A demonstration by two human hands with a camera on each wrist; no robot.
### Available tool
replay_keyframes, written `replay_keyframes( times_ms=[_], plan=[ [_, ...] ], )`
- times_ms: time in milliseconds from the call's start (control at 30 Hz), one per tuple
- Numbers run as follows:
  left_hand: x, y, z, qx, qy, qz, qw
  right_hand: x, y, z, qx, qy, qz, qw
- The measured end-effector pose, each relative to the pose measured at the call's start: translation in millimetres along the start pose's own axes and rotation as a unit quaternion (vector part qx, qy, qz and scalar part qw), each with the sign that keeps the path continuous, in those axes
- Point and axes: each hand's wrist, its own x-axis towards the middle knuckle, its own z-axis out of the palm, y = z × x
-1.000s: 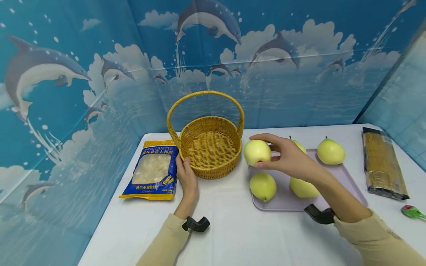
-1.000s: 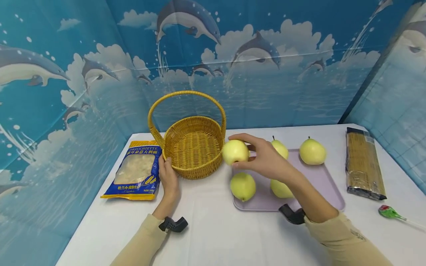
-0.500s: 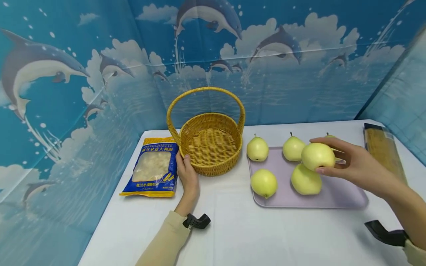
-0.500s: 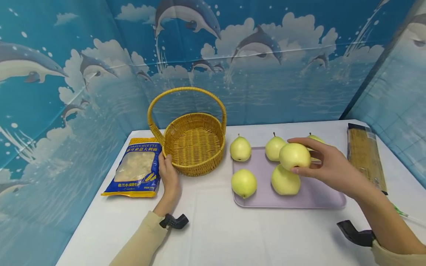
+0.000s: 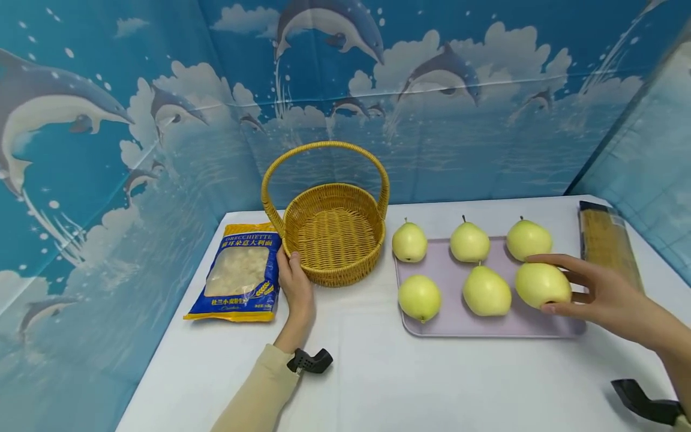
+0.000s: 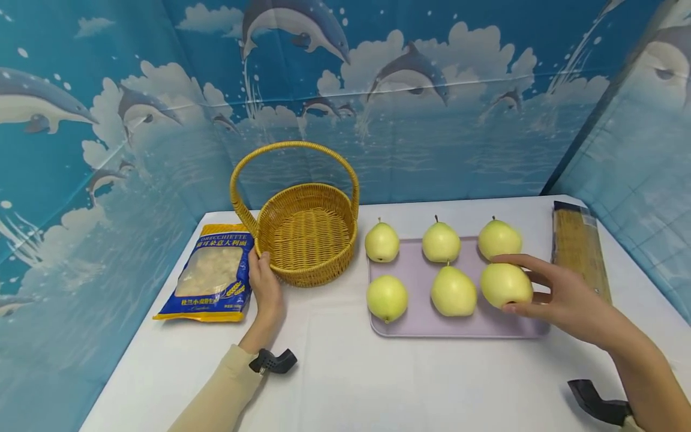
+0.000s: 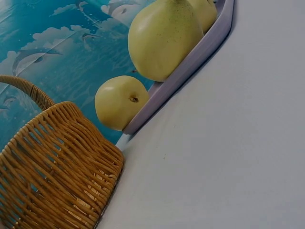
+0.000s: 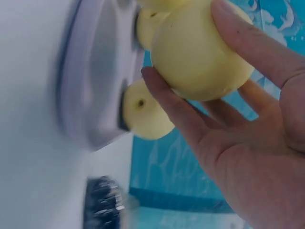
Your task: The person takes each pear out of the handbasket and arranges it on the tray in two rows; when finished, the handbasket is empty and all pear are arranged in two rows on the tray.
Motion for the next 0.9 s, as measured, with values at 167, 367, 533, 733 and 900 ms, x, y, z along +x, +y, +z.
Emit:
replay_keyframes(
  times_ms=[167,367,533,733,900],
  plan=[
    [2.2,0.6,-6.6,0.003,0.002,0.004,1.0000,-2.1,13.2,4.6,-0.001,-0.015,-0.009,0.9998],
    [4.7,2.5,-13.7,0.004,0.005,0.005,1.0000,-0.6,16.5,5.3,-0.030,-0.047,-0.059,0.9967],
    [5.0,2.0,-15.2,0.010,0.006,-0.003,0.9999,-3.5,12.3,4.9,0.000,-0.059,-0.048,0.9971],
    [3.3,0.3,-10.3,0.010,0.001,-0.011,0.9999,-8.5,5.6,6.9,-0.010,-0.026,0.044,0.9987],
    [-0.3,1.2,-2.5,0.002,-0.009,-0.016,0.9998,-14.1,2.6,8.5,-0.039,-0.006,0.094,0.9947]
  ],
)
